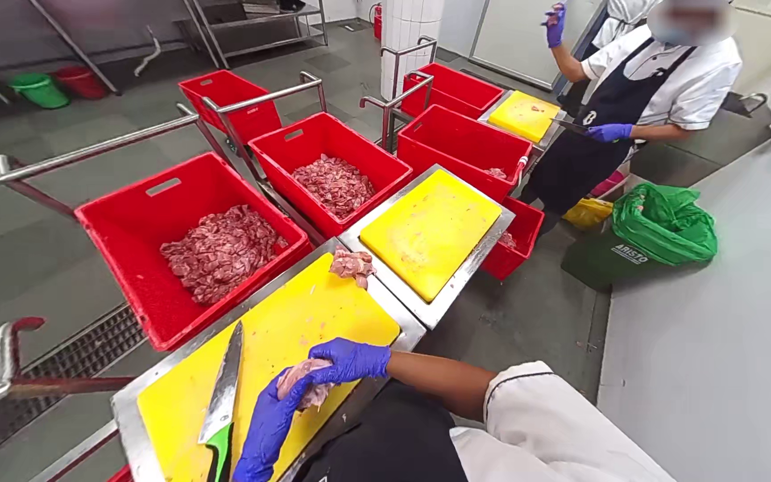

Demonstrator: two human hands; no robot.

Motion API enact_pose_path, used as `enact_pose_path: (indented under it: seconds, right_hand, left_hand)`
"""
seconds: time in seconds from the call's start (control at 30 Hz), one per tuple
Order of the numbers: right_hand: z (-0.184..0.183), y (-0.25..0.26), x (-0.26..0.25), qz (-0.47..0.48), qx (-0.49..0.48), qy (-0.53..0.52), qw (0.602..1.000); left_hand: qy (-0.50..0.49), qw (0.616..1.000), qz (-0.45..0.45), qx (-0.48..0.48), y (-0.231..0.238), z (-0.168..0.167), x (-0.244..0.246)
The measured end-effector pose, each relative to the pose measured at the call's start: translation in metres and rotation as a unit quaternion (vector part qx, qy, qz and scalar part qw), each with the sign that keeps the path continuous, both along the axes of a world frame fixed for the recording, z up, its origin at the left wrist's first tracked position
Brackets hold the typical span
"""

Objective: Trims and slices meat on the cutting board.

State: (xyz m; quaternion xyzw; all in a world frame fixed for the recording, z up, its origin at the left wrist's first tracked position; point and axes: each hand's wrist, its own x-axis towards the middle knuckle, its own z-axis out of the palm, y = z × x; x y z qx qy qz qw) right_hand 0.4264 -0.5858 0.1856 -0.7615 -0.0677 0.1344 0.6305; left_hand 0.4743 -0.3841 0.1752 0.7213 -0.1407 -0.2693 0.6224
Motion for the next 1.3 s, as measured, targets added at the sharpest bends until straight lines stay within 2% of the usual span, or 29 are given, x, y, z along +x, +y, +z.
enact_pose_path:
  seconds: [0.07,0.17,0.27,0.37,0.4,0.47,0.53,0.6,0.67,0.7,0.77,0.83,0.97,1.1,1.13,1.17,1.23,1.3]
  right_hand:
    - [0.004,0.006,-0.003,0.012,0.039,-0.004,0.999]
    - [0.011,0.009,-0.003,0.024,0.13,0.039,0.99]
    - [0.02,0.016,-0.001,-0.027,0.155,0.1,0.982]
    - [0.012,0.031,0.003,-0.142,0.13,0.148,0.97]
    - [0.005,0.034,0.006,-0.172,0.086,0.157,0.969]
    - [-0.013,0.026,0.011,-0.176,-0.097,0.131,0.971]
    - [-0.041,0.014,0.01,-0.164,-0.299,0.024,0.94]
    - [-0.058,0.003,0.013,-0.137,-0.383,-0.083,0.91]
    - [-0.063,-0.004,0.02,-0.101,-0.388,-0.132,0.906]
    - [-0.06,-0.005,0.026,-0.087,-0.381,-0.107,0.914]
    - [-0.049,-0.004,0.042,-0.08,-0.343,0.019,0.936]
    - [-0.048,0.001,0.057,-0.085,-0.322,0.097,0.938]
    - [-0.051,0.023,0.067,-0.094,-0.302,0.136,0.939]
    - [-0.053,0.042,0.064,-0.123,-0.243,0.159,0.949]
    - [-0.049,0.042,0.064,-0.107,-0.27,0.155,0.944]
    - [-0.044,0.038,0.062,-0.088,-0.323,0.129,0.933]
    - [-0.044,0.025,0.056,-0.06,-0.417,0.003,0.907]
    - [-0.064,0.003,0.054,-0.021,-0.393,-0.191,0.899]
  left_hand:
    - [0.011,0.997,0.025,-0.067,0.003,-0.001,-0.006]
    - [0.067,0.99,-0.011,-0.12,0.009,0.003,-0.002]
    - [0.081,0.996,-0.042,-0.015,0.008,0.026,0.009]
    - [-0.015,0.988,-0.004,0.156,0.022,0.044,0.025]
    - [-0.071,0.979,0.033,0.186,0.034,0.044,0.029]
    - [-0.144,0.961,0.119,0.206,0.057,0.047,0.026]
    - [-0.179,0.94,0.171,0.236,0.082,0.046,0.013]
    - [-0.168,0.919,0.184,0.305,0.102,0.038,-0.002]
    - [-0.105,0.903,0.153,0.387,0.111,0.02,-0.015]
    - [-0.073,0.894,0.133,0.422,0.112,0.009,-0.019]
    - [-0.056,0.873,0.113,0.471,0.108,-0.012,-0.023]
    - [-0.064,0.857,0.102,0.5,0.104,-0.024,-0.02]
    - [-0.009,0.856,0.078,0.511,0.098,-0.01,-0.002]
    - [0.063,0.867,0.097,0.485,0.099,0.008,0.009]
    - [0.068,0.872,0.101,0.475,0.103,0.009,0.01]
    - [0.06,0.879,0.101,0.461,0.108,0.008,0.01]
    - [0.036,0.904,0.105,0.412,0.118,0.004,0.007]
    - [0.029,0.932,0.103,0.347,0.117,0.003,0.002]
